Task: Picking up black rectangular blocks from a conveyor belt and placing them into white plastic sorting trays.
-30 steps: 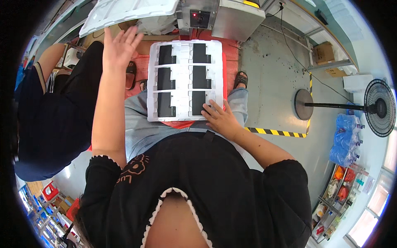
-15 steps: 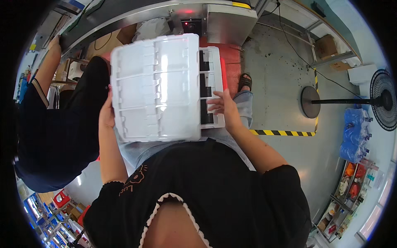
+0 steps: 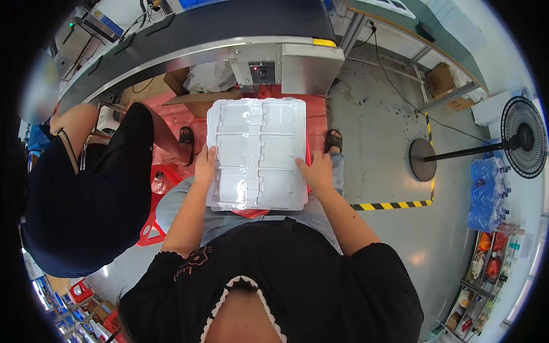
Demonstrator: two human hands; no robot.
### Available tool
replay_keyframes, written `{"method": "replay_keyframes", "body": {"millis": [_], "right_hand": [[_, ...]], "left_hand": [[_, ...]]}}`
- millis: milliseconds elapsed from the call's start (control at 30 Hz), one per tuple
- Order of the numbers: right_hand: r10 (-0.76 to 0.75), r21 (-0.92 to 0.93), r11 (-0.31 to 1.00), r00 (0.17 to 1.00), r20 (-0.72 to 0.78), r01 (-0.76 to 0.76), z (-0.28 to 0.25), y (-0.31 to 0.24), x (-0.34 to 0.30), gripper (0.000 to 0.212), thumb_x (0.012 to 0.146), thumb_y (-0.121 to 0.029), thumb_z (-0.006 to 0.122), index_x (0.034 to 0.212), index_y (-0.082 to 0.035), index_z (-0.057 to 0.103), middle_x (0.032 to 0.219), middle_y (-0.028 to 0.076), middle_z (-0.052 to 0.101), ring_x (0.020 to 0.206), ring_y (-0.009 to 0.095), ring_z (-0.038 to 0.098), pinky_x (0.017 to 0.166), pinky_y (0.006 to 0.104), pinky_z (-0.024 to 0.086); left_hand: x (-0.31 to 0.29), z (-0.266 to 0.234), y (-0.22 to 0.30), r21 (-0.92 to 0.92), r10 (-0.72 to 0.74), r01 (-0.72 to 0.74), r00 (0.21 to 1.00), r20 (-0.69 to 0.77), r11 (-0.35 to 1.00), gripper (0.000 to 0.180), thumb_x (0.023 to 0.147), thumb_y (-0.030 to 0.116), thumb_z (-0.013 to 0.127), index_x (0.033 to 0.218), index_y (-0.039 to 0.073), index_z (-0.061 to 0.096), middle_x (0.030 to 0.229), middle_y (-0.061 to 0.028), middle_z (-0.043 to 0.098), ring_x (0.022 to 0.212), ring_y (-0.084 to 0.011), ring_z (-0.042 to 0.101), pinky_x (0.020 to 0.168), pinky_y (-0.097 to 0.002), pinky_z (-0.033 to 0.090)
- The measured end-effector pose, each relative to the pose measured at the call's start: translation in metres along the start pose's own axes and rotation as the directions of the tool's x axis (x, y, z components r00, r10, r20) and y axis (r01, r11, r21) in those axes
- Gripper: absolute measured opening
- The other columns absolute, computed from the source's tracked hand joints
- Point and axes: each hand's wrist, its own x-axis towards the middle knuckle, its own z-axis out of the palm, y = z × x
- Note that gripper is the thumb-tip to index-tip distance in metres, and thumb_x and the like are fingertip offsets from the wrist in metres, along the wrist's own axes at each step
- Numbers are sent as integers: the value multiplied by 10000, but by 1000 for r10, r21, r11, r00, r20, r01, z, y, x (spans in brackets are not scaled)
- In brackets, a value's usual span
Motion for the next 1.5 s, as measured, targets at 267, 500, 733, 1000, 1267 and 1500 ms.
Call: {"method": "replay_keyframes", "body": {"millis": [267,500,733,1000,1267,1500], "right_hand": [[226,379,702,694,684,-603,-28,-29,30,640,814,-449,617,1223,27,493,1032,221,611,921,330,588,795,367,467],[218,101,967,966,141,-233,23,-36,0,523,938,-433,385,1019,51,568,975,291,589,938,429,556,821,470,433],[220,45,972,959,176,-231,12,-33,-4,541,952,-445,325,909,46,551,980,304,570,931,454,549,824,498,430],[253,-9,965,919,302,-263,2,-25,11,625,942,-507,269,1002,52,543,1004,307,577,929,456,572,809,504,452],[103,-34,990,536,838,-136,-153,-138,129,588,871,-568,448,891,-12,637,702,102,638,555,177,603,507,306,491],[-805,-67,558,519,-286,827,-175,-210,357,265,774,-234,646,914,-9,631,945,150,608,936,291,580,791,377,459]], "left_hand": [[-13,-23,16,-251,-187,219,972,144,943,495,919,405,464,1165,-17,536,1025,-216,614,966,-302,591,831,-359,438],[-23,-8,30,17,-269,268,963,21,963,569,938,444,373,1061,-97,497,994,-371,549,994,-489,521,862,-505,408],[-34,5,20,-19,-196,195,976,-96,981,517,939,400,387,1039,-100,468,943,-371,556,941,-493,540,827,-522,425],[-26,-14,48,-54,-346,350,936,67,935,505,937,397,389,1143,-58,463,1001,-339,569,976,-481,539,851,-509,424],[-33,-25,33,16,-187,189,980,-63,982,525,931,355,426,1284,-34,404,1267,-320,420,1162,-462,422,962,-473,360],[73,-91,183,-74,394,-450,839,-374,890,390,880,142,556,1215,-38,468,1204,-213,482,1122,-348,468,983,-403,349]]}}
